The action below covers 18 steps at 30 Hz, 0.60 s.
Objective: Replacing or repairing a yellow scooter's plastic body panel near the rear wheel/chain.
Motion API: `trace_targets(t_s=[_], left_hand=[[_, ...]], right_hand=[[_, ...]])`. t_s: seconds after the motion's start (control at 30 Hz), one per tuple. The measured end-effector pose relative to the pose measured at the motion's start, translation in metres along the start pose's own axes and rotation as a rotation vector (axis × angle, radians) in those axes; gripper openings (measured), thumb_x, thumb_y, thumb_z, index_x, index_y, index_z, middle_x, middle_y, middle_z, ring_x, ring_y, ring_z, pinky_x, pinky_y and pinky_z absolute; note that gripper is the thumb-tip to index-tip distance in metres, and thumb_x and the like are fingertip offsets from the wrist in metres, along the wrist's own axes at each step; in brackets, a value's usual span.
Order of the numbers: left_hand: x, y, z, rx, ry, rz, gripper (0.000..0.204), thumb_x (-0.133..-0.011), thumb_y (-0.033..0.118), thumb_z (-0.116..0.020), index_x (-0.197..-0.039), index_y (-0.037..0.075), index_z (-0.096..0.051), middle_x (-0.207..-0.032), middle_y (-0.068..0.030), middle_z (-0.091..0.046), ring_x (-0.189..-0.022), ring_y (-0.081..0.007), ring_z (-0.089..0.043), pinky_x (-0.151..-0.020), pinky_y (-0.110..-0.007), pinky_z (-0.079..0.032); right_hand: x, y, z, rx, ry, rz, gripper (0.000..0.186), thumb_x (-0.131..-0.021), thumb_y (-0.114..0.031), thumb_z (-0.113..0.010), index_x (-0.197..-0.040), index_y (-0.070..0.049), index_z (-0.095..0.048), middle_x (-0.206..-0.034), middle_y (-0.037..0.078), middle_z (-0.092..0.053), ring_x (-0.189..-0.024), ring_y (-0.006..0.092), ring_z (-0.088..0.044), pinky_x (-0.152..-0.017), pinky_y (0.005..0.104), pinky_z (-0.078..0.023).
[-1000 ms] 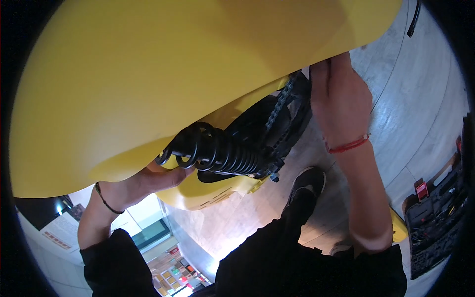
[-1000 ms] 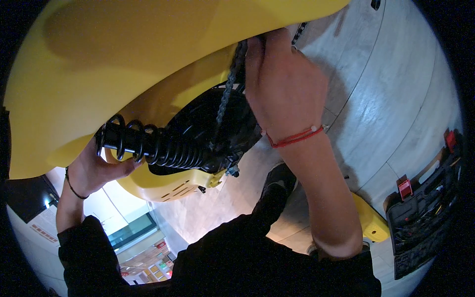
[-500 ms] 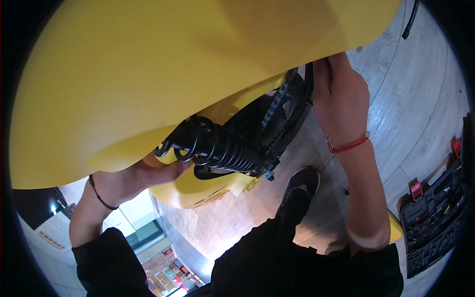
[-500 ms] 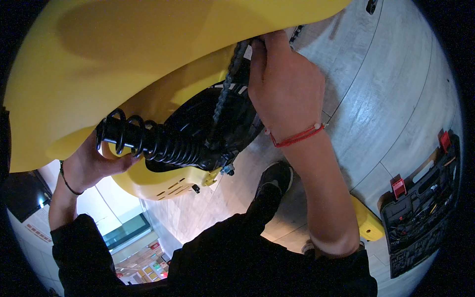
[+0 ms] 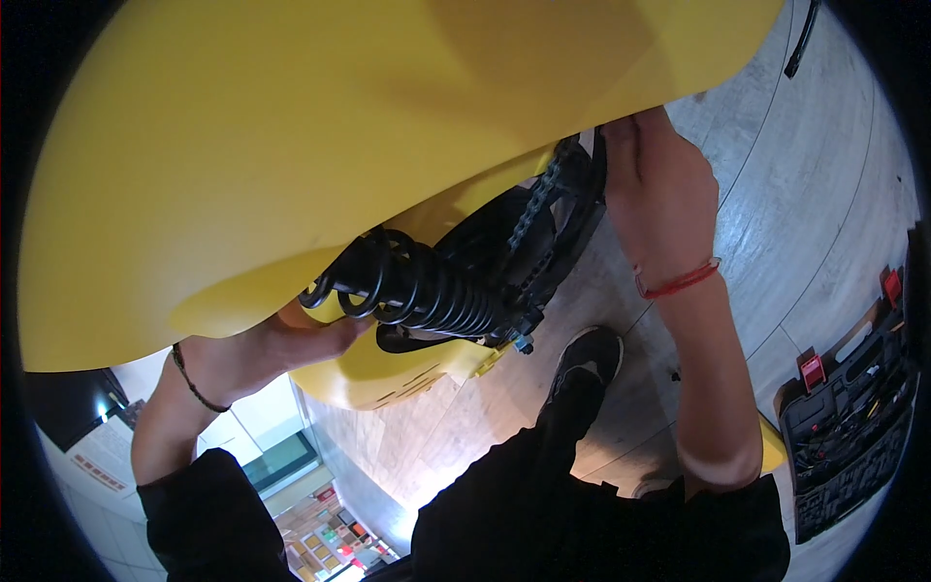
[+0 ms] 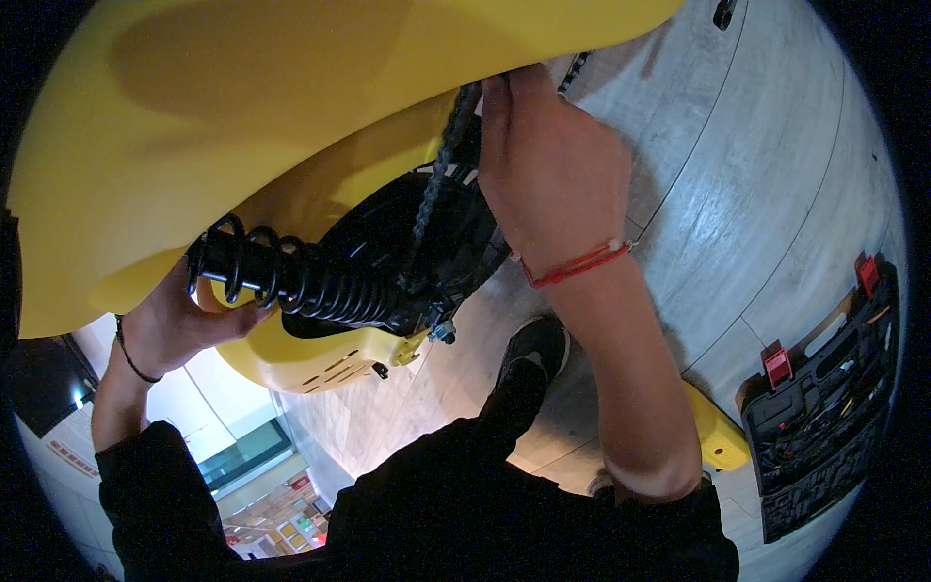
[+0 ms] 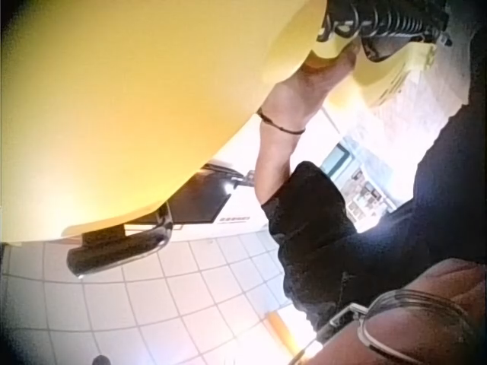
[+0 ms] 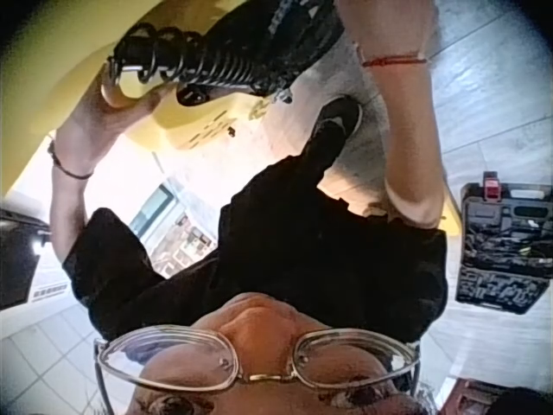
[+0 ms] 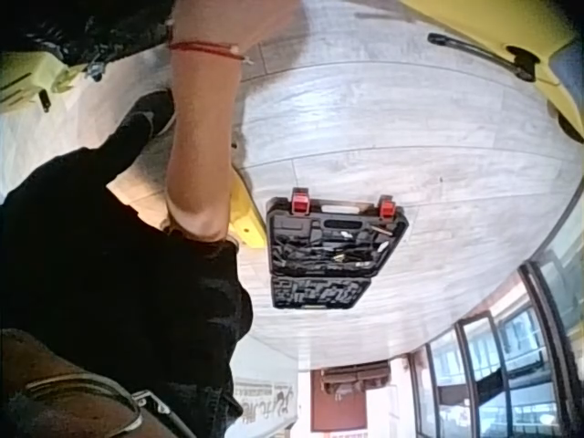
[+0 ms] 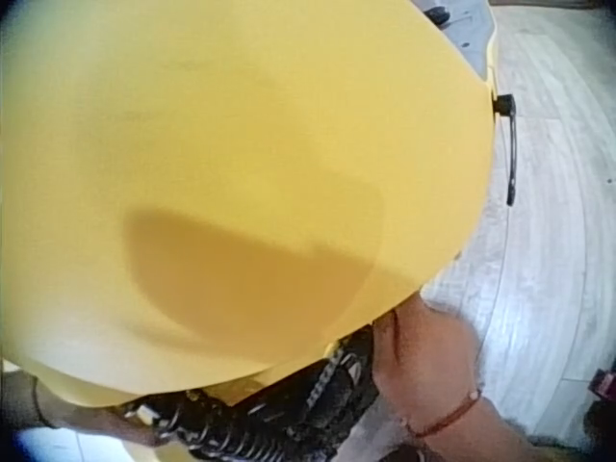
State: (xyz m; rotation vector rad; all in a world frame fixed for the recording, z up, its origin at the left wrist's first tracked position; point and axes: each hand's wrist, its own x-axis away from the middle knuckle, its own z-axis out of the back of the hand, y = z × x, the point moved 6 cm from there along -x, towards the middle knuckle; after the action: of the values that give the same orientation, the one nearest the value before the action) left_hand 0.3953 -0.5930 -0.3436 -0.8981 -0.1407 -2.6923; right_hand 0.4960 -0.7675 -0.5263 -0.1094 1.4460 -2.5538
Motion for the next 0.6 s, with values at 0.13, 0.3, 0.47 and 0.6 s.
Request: trace_targets(t_s=[0.13, 0.3, 0.47, 0.6], left_hand=[[-0.0020, 0.0015, -0.0019, 0.053, -0.026, 0.071, 0.064, -0.060, 0.023, -0.084, -0.112, -0.001, -0.053, -0.098, -0.0114, -0.063, -0.094, -0.0221, -0.061, -0.087, -0.032, -0.048], [-0.0020, -0.0065, -0.0082, 0.229, -0.091, 0.191, 0.063, -0.061, 0.021, -0.083, -0.112, 0.000, -0.052, -0.100, -0.0107, -0.063, -0.097, -0.0211, -0.060, -0.090, -0.032, -0.046], [-0.0023, -0.0046, -0.0064, 0.197, -0.060, 0.133, 0.062, -0.061, 0.020, -0.083, -0.111, 0.000, -0.052, -0.099, -0.0103, -0.063, -0.098, -0.0212, -0.059, -0.092, -0.033, -0.044], [-0.0011, -0.0049, -0.0047, 0.171, -0.070, 0.117, 0.064, -0.061, 0.020, -0.082, -0.112, 0.000, -0.050, -0.099, -0.0101, -0.062, -0.097, -0.0214, -0.059, -0.093, -0.034, -0.044]], right_hand=[[0.0002, 0.0010, -0.0010, -0.071, 0.016, -0.022, 0.022, -0.094, -0.021, -0.046, -0.106, -0.004, -0.053, -0.076, 0.019, -0.064, -0.069, 0.0392, -0.062, -0.059, 0.0438, -0.046], [-0.0007, 0.0044, -0.0021, -0.092, 0.018, -0.034, 0.021, -0.094, -0.019, -0.047, -0.108, -0.004, -0.051, -0.079, 0.020, -0.065, -0.070, 0.0397, -0.062, -0.059, 0.0440, -0.047], [0.0022, 0.0029, -0.0024, -0.139, 0.172, 0.102, 0.019, -0.090, -0.017, -0.052, -0.105, -0.006, -0.049, -0.066, 0.019, -0.061, -0.060, 0.0383, -0.060, -0.052, 0.0477, -0.047], [0.0007, 0.0027, -0.0009, -0.101, 0.172, 0.104, 0.019, -0.090, -0.019, -0.052, -0.105, -0.007, -0.049, -0.066, 0.019, -0.061, -0.059, 0.0384, -0.060, -0.051, 0.0479, -0.047]])
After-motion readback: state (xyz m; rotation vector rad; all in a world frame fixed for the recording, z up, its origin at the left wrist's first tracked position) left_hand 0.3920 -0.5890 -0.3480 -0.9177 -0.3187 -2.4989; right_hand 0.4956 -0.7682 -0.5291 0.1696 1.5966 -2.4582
